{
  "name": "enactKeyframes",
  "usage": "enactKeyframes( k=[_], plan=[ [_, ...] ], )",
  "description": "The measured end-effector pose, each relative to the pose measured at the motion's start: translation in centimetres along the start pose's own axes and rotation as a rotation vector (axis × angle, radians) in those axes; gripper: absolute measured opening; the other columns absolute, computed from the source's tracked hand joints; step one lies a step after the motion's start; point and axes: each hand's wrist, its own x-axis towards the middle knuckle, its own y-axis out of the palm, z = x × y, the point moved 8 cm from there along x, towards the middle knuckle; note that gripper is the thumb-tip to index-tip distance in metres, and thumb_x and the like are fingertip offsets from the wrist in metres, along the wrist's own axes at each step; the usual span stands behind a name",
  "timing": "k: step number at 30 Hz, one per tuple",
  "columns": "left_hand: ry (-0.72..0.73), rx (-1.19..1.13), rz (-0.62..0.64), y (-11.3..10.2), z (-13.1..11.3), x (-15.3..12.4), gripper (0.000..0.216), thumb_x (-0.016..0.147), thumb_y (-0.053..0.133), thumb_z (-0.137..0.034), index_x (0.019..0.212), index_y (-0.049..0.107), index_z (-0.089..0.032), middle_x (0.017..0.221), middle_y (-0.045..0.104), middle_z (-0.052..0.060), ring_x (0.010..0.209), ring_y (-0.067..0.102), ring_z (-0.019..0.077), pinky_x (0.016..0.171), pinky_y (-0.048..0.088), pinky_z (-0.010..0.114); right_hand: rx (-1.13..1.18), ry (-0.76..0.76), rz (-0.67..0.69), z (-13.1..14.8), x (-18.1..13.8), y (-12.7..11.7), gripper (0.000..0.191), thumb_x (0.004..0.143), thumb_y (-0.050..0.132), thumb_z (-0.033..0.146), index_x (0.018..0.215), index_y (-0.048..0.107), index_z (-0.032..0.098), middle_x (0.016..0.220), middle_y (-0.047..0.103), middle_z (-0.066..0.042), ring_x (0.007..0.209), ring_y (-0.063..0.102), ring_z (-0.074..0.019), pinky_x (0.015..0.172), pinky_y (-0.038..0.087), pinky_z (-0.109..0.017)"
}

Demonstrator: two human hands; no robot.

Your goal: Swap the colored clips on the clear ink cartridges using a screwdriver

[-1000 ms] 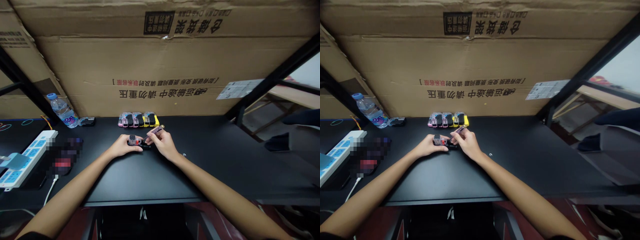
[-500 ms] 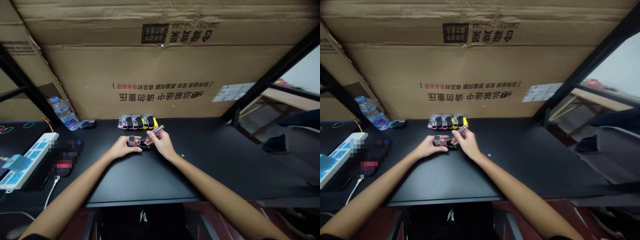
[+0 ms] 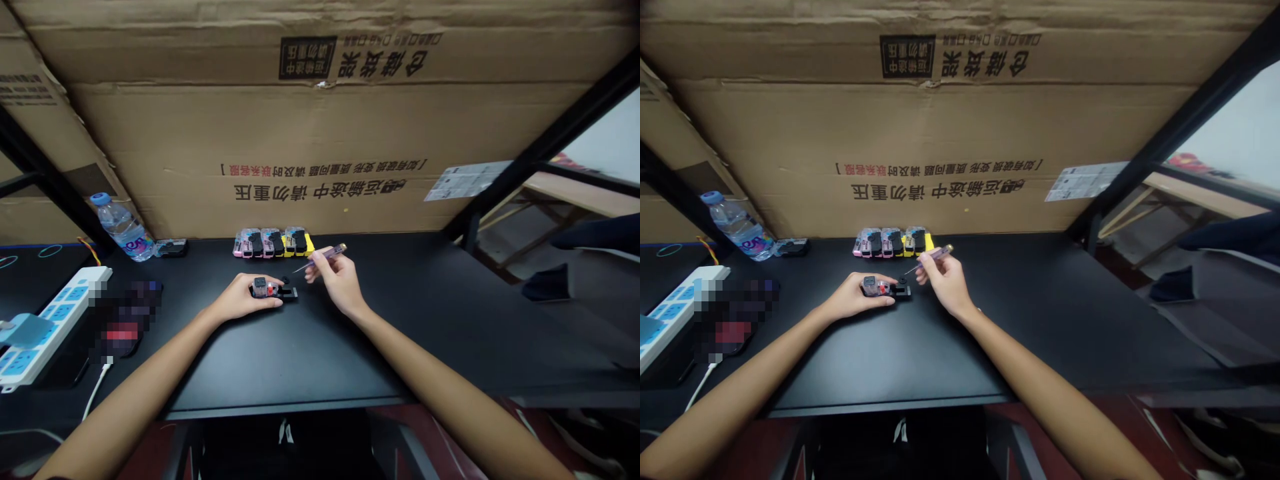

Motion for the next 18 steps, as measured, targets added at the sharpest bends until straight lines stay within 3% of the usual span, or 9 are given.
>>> enactKeyframes(
  k=[7,12,18],
  plan=[
    [0.160,0.100,-0.050,-0.7,-1.6,-0.2,0.038,0.091,0.080,-0.041,0.121,0.079,-0.017,0.115,0.082,0.009,0.101,0.077,0.0212,0.095,0.057,0.031,-0.076,-0.031,0.259,0.4,-1.8,3.6,0.051,0.097,0.062,0.072,0.091,0.064,0.022,0.078,0.068,-0.003,0.071,0.069,-0.0194,0.076,0.061,-0.037],
    [0.235,0.160,-0.051,-0.7,-1.9,-0.4,0.036,0.091,0.081,-0.042,0.119,0.079,-0.020,0.114,0.083,0.007,0.100,0.079,0.0210,0.092,0.058,0.029,-0.099,-0.050,0.287,-0.1,-1.9,3.8,0.049,0.101,0.057,0.069,0.093,0.062,0.021,0.078,0.066,-0.002,0.073,0.066,-0.0191,0.078,0.057,-0.037],
    [0.208,0.180,-0.064,-0.5,-1.0,-0.4,0.038,0.089,0.084,-0.044,0.120,0.080,-0.021,0.112,0.084,0.004,0.096,0.081,0.0203,0.088,0.059,0.027,-0.073,-0.045,0.280,-0.7,-1.9,3.6,0.046,0.103,0.057,0.066,0.094,0.062,0.021,0.081,0.066,-0.002,0.075,0.067,-0.0191,0.080,0.057,-0.036]
  ],
)
